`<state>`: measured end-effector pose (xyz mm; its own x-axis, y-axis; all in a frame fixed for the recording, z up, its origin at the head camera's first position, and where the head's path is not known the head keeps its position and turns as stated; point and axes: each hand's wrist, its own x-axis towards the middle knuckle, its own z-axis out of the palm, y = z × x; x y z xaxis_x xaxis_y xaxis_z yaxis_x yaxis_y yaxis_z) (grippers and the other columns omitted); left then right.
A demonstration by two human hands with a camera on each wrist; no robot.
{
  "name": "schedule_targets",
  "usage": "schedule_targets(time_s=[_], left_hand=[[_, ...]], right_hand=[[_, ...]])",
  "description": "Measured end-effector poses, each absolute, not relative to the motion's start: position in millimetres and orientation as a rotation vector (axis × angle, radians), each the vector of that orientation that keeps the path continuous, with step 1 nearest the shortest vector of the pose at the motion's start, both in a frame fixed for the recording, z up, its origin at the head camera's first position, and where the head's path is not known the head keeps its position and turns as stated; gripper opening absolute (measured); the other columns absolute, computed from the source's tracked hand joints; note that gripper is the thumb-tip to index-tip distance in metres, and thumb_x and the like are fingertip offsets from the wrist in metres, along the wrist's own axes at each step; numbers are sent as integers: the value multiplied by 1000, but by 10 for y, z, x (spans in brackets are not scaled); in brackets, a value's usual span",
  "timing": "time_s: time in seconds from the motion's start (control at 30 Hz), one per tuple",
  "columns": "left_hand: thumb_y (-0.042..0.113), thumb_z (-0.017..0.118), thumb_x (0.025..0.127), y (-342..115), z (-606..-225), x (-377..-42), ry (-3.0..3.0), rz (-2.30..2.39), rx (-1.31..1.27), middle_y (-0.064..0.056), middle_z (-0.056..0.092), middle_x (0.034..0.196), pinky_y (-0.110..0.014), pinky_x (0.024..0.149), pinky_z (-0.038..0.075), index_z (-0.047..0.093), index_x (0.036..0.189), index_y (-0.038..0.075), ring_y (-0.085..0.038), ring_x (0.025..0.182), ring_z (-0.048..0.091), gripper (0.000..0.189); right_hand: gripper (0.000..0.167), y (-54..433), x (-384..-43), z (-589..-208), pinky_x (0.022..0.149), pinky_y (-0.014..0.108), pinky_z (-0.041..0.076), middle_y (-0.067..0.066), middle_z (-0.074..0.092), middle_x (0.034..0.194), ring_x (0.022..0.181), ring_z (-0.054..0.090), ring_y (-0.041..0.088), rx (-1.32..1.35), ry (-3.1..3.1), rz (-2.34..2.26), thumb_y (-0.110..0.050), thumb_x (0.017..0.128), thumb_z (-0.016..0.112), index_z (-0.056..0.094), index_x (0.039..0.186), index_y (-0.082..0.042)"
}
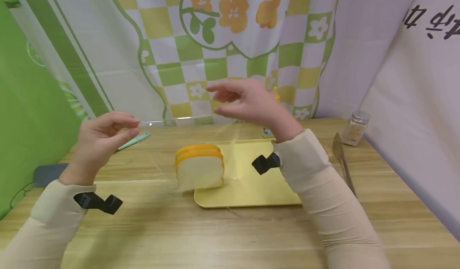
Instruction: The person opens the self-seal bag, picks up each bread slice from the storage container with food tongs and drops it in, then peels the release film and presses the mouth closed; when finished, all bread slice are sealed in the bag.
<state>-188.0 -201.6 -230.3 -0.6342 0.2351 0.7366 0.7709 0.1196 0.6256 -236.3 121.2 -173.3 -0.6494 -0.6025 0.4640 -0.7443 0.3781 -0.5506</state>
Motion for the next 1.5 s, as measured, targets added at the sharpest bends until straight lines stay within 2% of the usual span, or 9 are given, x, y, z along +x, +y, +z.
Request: schedule_targets(time_s=[0.13, 0.4, 0.6, 0.67, 0.83, 1.07, 1.27, 1.5], left_hand=[[-22, 61, 75, -1954, -2267, -1866, -1952, -1548, -960, 2, 68, 91, -20, 77, 50, 71, 93, 4, -12, 83, 62, 33], [-23, 60, 75, -1878, -2268, -1851, -1921, -1551, -971, 4, 68, 90, -20, 77, 50, 72, 93, 5, -12, 83, 61, 35], [-19, 61, 77, -1833, -2269, -1841, -1916, -1521, -933, 4, 68, 89, -21, 76, 49, 67, 92, -9, -10, 82, 61, 20], [-20, 61, 76, -1828, -2276, -1852, -1905, -1530, -928, 4, 67, 88, -21, 76, 49, 66, 92, -11, -10, 82, 61, 19], [-22, 60, 75, -1854, -2304, -1871, -1874, -1549, -912, 6, 67, 88, -21, 75, 50, 71, 90, -1, -9, 80, 61, 29], [-21, 61, 76, -1881, -2335, -1872, -1860, -1559, -890, 5, 68, 87, -21, 76, 51, 69, 90, -6, -10, 81, 62, 22], [-21, 61, 76, -1896, -2351, -1861, -1834, -1580, -882, 4, 68, 87, -19, 75, 51, 69, 90, -6, -9, 81, 62, 22], [-21, 61, 76, -1929, -2358, -1844, -1836, -1555, -879, 6, 68, 87, -20, 76, 50, 69, 91, -6, -9, 81, 62, 23]], right_hand=[[32, 820, -2313, -1564, 85, 31, 49, 8, 68, 105, 96, 63, 17, 1272, -2670, 985, -15, 84, 68, 65, 115, -7], [23, 190, -2325, -1543, 77, 24, 48, 0, 71, 91, 84, 64, 9, 1364, -2814, 847, -18, 80, 72, 71, 102, -10], [5, 45, -2309, -1561, 66, 22, 45, -4, 67, 74, 70, 58, 9, 1346, -2831, 735, -16, 79, 71, 72, 80, -12], [6, 48, -2310, -1566, 63, 22, 43, -3, 65, 68, 66, 56, 10, 1322, -2852, 705, -15, 79, 71, 71, 75, -11], [6, 168, -2337, -1586, 61, 23, 43, -1, 65, 65, 63, 58, 12, 1264, -2906, 738, -10, 78, 68, 72, 74, -10], [7, 464, -2384, -1622, 58, 24, 40, -3, 62, 61, 63, 54, 12, 1200, -2941, 758, -8, 75, 67, 71, 71, -12], [5, 694, -2394, -1612, 60, 26, 42, -2, 65, 66, 65, 57, 13, 1099, -2978, 716, -10, 76, 68, 71, 73, -13], [4, 981, -2421, -1623, 63, 27, 42, -2, 67, 72, 67, 53, 13, 980, -3021, 752, -11, 79, 70, 71, 75, -11]])
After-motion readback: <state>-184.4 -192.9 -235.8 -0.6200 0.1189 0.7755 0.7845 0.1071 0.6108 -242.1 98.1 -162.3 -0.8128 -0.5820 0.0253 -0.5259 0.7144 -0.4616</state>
